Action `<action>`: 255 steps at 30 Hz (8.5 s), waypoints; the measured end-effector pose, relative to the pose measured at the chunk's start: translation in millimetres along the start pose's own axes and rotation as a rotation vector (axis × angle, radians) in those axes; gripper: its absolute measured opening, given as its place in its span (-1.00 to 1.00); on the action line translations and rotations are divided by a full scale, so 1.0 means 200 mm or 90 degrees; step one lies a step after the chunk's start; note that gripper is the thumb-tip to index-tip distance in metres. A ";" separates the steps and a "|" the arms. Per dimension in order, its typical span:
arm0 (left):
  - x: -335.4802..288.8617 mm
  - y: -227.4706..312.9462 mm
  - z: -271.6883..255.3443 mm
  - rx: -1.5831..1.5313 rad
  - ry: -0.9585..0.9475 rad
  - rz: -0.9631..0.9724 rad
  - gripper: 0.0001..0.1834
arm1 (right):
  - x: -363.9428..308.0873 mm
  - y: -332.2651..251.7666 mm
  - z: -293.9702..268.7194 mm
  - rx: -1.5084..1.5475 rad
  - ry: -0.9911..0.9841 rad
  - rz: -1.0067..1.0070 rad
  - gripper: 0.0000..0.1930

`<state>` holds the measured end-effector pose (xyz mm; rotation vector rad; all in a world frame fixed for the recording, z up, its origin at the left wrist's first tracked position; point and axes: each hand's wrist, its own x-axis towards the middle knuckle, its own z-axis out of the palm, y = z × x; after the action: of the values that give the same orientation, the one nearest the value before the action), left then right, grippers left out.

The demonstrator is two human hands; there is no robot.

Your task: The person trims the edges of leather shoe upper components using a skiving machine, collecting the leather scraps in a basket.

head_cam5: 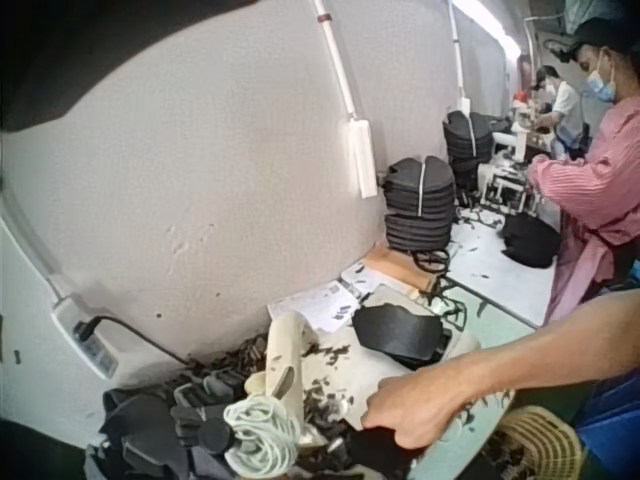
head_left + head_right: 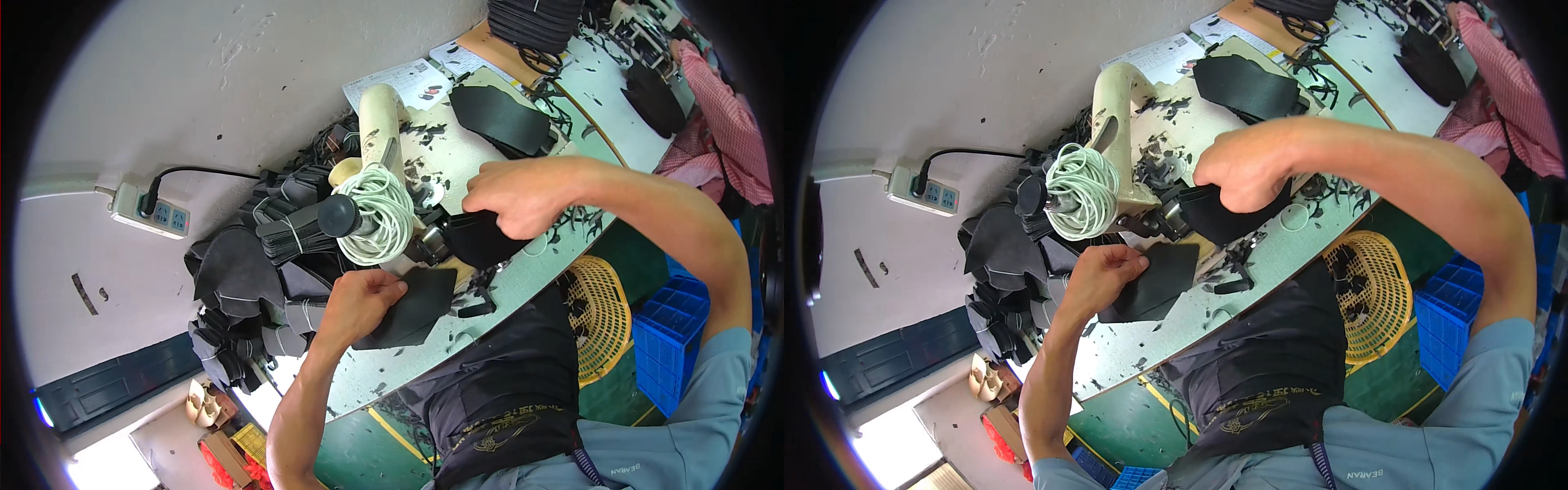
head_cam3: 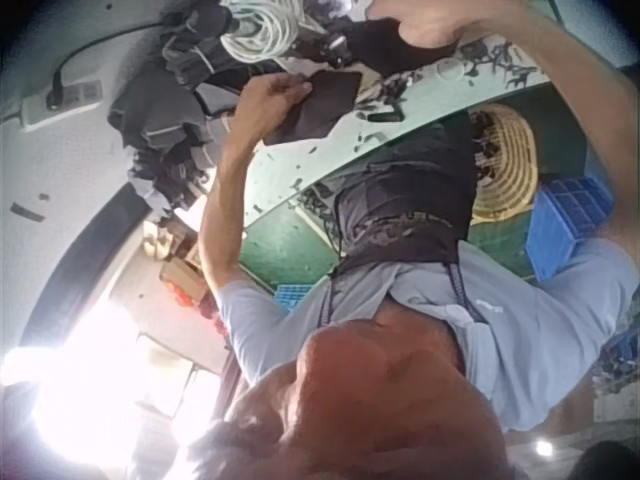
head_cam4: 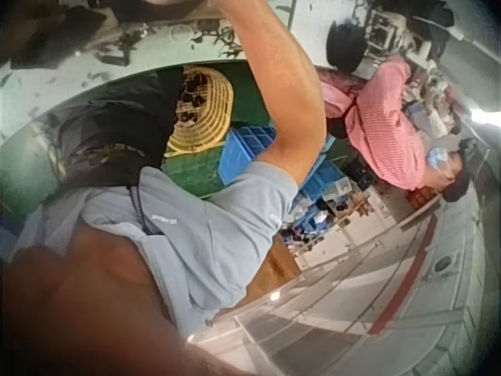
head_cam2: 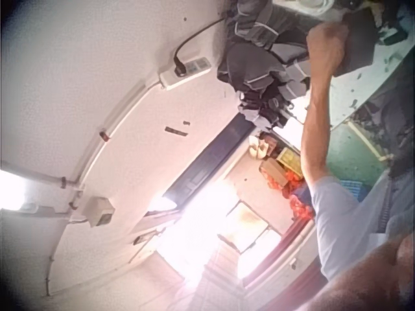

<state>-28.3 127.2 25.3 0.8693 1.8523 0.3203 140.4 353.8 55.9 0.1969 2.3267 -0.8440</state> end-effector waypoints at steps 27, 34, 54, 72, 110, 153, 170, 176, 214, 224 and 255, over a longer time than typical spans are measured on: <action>0.11 0.09 0.11 -0.059 0.070 0.013 -0.75 | 0.06 -0.08 0.03 -0.016 -0.042 -0.086 -0.37; -0.11 0.04 0.37 -0.886 -0.429 0.015 -0.22 | -0.33 -0.14 0.25 -0.122 0.414 -0.398 -0.62; 0.37 0.73 0.50 -0.924 0.049 0.074 -0.42 | -0.14 0.42 -0.20 0.394 0.450 0.130 -0.50; 0.22 0.65 0.47 -0.568 0.052 0.307 -0.16 | -0.30 0.12 0.21 0.923 0.609 -0.085 -0.25; -0.76 -0.14 0.47 -0.022 0.052 0.077 0.16 | -0.45 -0.58 1.10 1.348 -0.010 -0.506 -0.08; -0.02 -0.15 -0.25 0.704 0.665 0.195 -0.37 | -0.79 0.26 2.36 1.536 0.970 0.359 -0.54; -0.85 -0.30 0.22 -0.176 0.309 0.188 0.03 | 0.02 -0.75 1.09 0.440 0.706 -0.441 -0.36; -0.75 -0.56 0.63 -0.820 0.320 0.142 -0.30 | 0.02 -0.83 1.17 0.796 0.619 -0.283 -0.55; -0.66 -0.26 0.51 0.361 0.030 -0.273 -0.33 | 0.07 -0.51 1.29 0.155 0.145 -0.078 -0.79; -0.59 -0.77 0.78 -1.022 0.112 0.036 -0.32 | 0.06 -0.06 1.26 -0.024 0.557 0.261 -0.81; -0.60 -1.09 0.68 -0.481 0.322 -0.137 -0.40 | 0.85 -0.88 1.25 0.572 0.096 0.041 -0.32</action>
<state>25.6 -130.7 -77.7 0.0612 2.0121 1.0900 78.9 48.5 -103.7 0.7226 1.8908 -1.8358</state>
